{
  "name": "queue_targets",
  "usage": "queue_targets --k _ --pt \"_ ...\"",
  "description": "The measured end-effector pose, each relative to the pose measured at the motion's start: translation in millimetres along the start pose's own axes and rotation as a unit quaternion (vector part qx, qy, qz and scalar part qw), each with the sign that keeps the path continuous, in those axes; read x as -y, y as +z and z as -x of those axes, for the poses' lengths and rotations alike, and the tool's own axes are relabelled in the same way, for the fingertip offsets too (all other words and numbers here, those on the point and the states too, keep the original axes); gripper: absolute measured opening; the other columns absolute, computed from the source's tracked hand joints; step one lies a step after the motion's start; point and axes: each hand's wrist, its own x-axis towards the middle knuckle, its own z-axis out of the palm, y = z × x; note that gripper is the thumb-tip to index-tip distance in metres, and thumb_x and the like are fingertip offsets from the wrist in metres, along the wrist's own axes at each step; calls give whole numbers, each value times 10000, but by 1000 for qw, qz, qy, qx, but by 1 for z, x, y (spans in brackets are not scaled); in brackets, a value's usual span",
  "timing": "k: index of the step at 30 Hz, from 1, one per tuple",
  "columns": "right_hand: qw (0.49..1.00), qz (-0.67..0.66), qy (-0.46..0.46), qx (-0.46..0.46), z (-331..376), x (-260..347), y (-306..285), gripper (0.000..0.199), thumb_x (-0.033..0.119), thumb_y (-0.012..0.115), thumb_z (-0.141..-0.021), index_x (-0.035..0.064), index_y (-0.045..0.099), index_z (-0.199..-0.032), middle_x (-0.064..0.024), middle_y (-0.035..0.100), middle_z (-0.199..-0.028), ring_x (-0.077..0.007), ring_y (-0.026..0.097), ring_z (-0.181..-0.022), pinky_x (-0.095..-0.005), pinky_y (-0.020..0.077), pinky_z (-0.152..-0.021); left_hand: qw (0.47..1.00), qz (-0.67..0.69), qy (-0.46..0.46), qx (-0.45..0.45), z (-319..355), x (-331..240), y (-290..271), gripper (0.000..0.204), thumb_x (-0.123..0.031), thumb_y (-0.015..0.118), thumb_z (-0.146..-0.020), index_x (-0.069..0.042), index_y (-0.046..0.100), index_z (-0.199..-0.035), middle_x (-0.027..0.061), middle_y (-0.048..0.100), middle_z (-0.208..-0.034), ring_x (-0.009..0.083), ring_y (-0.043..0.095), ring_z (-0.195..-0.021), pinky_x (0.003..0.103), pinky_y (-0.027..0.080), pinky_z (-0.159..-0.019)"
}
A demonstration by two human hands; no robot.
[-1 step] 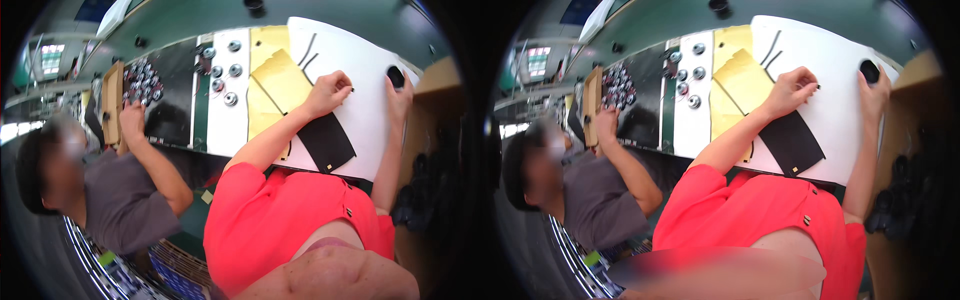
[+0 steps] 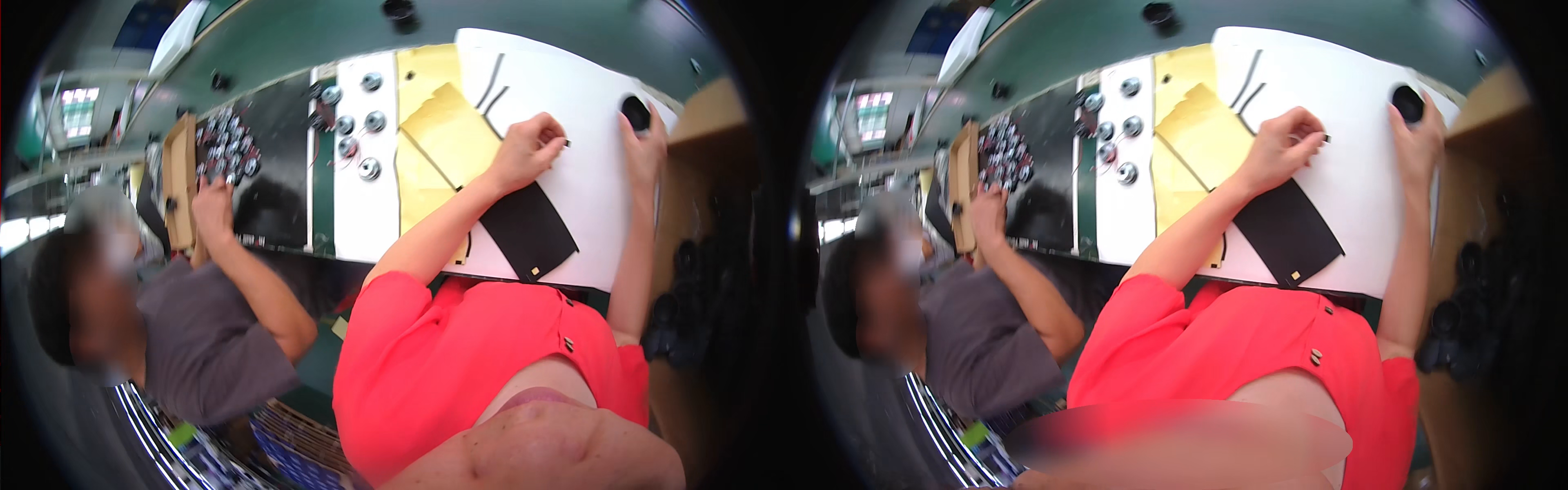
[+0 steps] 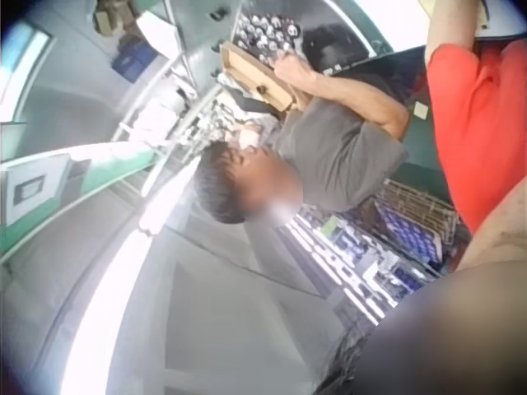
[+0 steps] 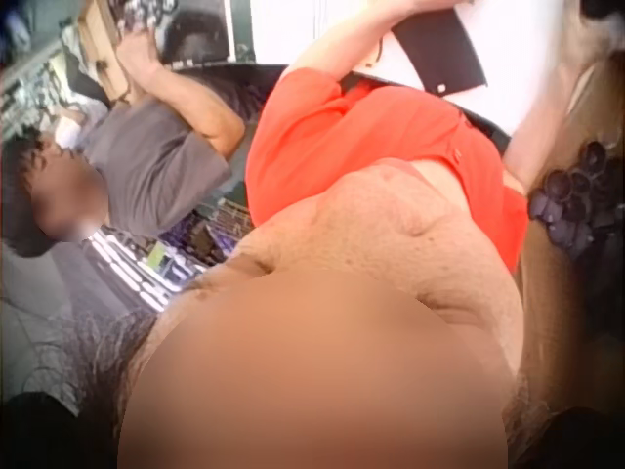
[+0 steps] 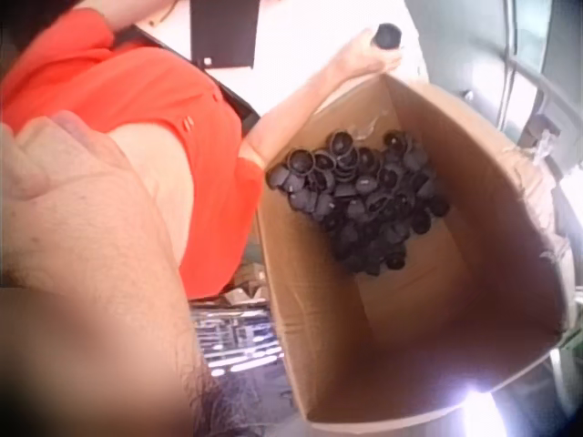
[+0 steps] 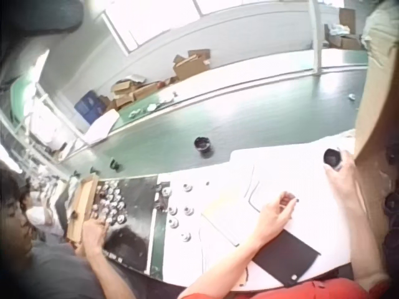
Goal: Assembling small components onto a black panel and organizing plastic caps at a production workbench.
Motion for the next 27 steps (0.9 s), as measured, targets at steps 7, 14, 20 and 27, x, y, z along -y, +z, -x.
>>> queue_targets --k 7,14,20,27 --pt "984 41 -147 -90 -65 10 58 645 282 807 -834 15 556 -1366 -193 631 -1276 -354 593 -1189 -435 463 -1053 999 5 -40 23 0 -2 0 113 -86 633 -983 21 620 -1019 50 684 -878 95 655 -768 240 543 -611" --pt "994 -24 -84 -70 -119 51 99 570 144 758 -778 -35 556 -1280 -239 554 -1238 -410 520 -1197 -463 438 -1061 998 31 -49 28 2 -4 -2 107 -84 631 -990 13 620 -1033 48 676 -896 89 649 -780 231 537 -618" --pt "982 161 -82 -59 -148 8 131 712 372 777 -838 34 516 -1408 -162 632 -1261 -341 593 -1179 -451 513 -979 998 0 -49 32 1 -6 3 103 -76 633 -982 17 611 -1020 49 679 -893 91 656 -755 243 550 -610" --pt "980 113 -107 -121 -117 12 100 688 299 779 -830 26 503 -1398 -163 580 -1285 -349 539 -1205 -451 488 -1003 998 17 -46 34 0 -4 4 107 -82 637 -988 12 616 -1034 48 673 -890 96 652 -769 241 546 -615"
